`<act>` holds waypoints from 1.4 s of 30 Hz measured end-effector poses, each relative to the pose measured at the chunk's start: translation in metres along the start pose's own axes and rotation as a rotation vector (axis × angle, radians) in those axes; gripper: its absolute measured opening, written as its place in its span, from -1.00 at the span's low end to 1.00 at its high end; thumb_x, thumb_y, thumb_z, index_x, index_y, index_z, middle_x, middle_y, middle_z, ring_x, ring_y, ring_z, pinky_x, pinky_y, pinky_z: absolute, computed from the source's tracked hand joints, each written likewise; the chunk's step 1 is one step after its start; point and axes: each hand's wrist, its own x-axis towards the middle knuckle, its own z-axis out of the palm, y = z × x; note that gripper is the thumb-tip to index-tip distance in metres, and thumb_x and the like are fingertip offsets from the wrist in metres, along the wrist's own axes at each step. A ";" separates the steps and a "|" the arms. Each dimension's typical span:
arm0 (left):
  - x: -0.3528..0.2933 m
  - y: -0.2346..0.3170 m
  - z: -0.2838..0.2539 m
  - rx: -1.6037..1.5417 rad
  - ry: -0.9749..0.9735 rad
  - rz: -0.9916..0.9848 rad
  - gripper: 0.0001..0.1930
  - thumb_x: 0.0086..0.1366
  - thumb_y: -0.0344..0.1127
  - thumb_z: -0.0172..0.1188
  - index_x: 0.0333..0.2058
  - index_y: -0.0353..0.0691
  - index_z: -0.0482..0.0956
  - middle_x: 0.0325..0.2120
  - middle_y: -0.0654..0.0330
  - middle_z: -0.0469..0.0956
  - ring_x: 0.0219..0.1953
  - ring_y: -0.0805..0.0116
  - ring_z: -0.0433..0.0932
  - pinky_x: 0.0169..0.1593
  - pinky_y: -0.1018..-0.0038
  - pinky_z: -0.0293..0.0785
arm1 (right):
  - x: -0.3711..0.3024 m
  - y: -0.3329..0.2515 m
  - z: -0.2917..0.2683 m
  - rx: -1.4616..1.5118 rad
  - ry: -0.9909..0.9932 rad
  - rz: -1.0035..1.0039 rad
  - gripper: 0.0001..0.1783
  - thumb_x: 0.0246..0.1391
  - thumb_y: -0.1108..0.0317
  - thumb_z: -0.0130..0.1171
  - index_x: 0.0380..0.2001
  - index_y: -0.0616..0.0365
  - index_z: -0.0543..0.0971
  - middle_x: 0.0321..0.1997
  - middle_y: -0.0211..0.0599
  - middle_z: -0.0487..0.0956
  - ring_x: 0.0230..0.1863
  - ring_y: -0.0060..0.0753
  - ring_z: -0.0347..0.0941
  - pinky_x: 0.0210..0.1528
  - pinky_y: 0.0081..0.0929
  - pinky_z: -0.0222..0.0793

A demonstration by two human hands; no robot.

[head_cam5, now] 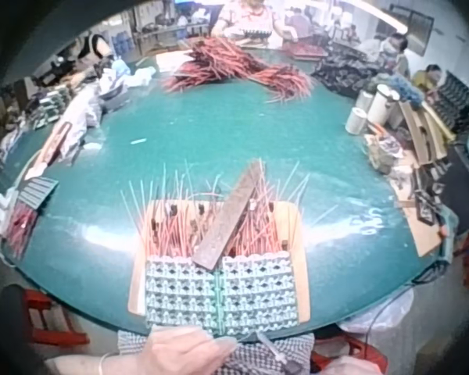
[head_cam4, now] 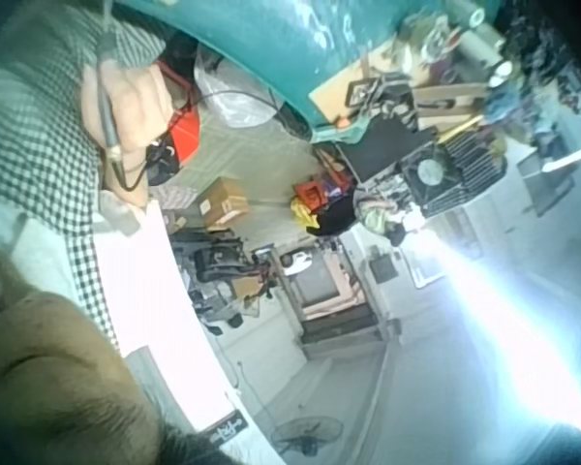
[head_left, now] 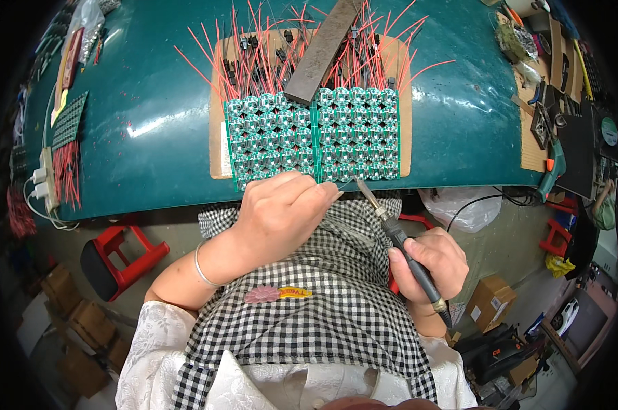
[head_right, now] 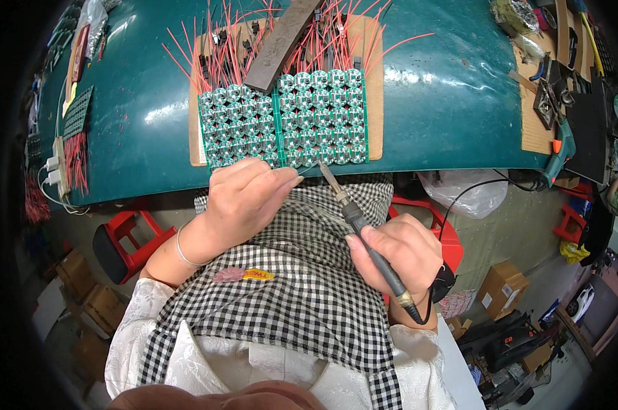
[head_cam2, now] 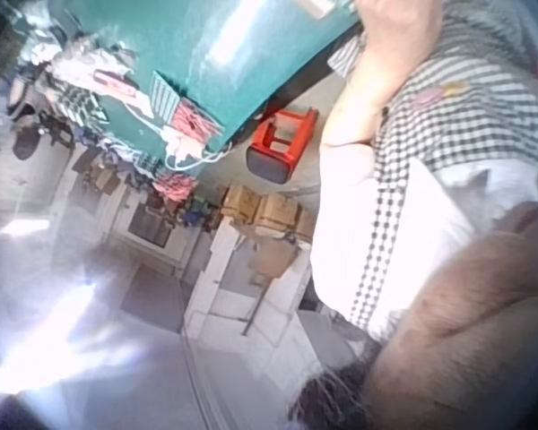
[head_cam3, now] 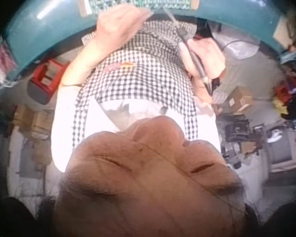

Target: The person aligns an array of wired circuit boards onto a cardboard base, places a metal bar across the wires, and solders the contacts on the boards using a soldering iron.

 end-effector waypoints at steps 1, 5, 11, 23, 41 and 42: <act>0.000 0.000 -0.001 0.000 0.000 0.000 -0.80 0.05 -0.52 0.40 -0.31 -0.25 0.61 -0.61 0.22 0.43 -0.59 0.27 0.49 -0.56 0.34 0.42 | 0.000 -0.002 0.000 -0.025 -0.016 0.000 -0.68 -0.20 0.63 0.48 -0.34 0.26 0.57 -0.58 -0.20 0.55 -0.61 -0.24 0.48 -0.53 -0.38 0.41; 0.003 0.001 -0.001 0.039 -0.051 0.003 -0.74 0.02 -0.58 0.48 -0.29 -0.29 0.65 -0.59 0.20 0.55 -0.60 0.27 0.53 -0.54 0.38 0.43 | 0.005 -0.006 -0.001 -0.063 -0.029 -0.020 -0.67 -0.24 0.60 0.57 -0.36 0.27 0.63 -0.56 -0.26 0.58 -0.62 -0.29 0.51 -0.60 -0.46 0.37; 0.005 0.004 0.000 0.071 -0.040 -0.003 -0.76 0.02 -0.57 0.48 -0.32 -0.28 0.64 -0.59 0.19 0.56 -0.60 0.26 0.53 -0.55 0.37 0.42 | 0.011 -0.012 0.000 -0.072 -0.044 -0.020 -0.67 -0.24 0.59 0.57 -0.36 0.27 0.64 -0.56 -0.26 0.58 -0.62 -0.30 0.51 -0.61 -0.47 0.37; 0.028 0.014 -0.056 0.017 0.023 0.023 -0.78 0.00 -0.65 0.43 -0.34 -0.36 0.64 -0.59 0.14 0.52 -0.61 0.24 0.49 -0.55 0.39 0.37 | 0.000 -0.001 -0.019 0.173 0.228 0.092 -0.65 -0.25 0.55 0.54 -0.33 0.29 0.62 -0.50 -0.19 0.58 -0.57 -0.30 0.50 -0.52 -0.44 0.40; 0.020 0.000 -0.004 0.048 0.020 0.012 -0.79 0.05 -0.53 0.40 -0.31 -0.24 0.61 -0.59 0.23 0.43 -0.58 0.27 0.49 -0.55 0.34 0.41 | 0.015 0.007 0.000 0.027 0.126 0.066 -0.68 -0.25 0.58 0.51 -0.39 0.24 0.57 -0.60 -0.23 0.56 -0.63 -0.23 0.52 -0.57 -0.40 0.41; 0.019 -0.001 -0.003 0.052 0.018 0.008 -0.79 0.04 -0.53 0.40 -0.31 -0.24 0.61 -0.59 0.23 0.43 -0.58 0.27 0.49 -0.56 0.34 0.41 | 0.015 0.008 0.001 0.019 0.128 0.064 -0.68 -0.26 0.59 0.51 -0.40 0.24 0.57 -0.60 -0.22 0.56 -0.63 -0.22 0.52 -0.57 -0.39 0.41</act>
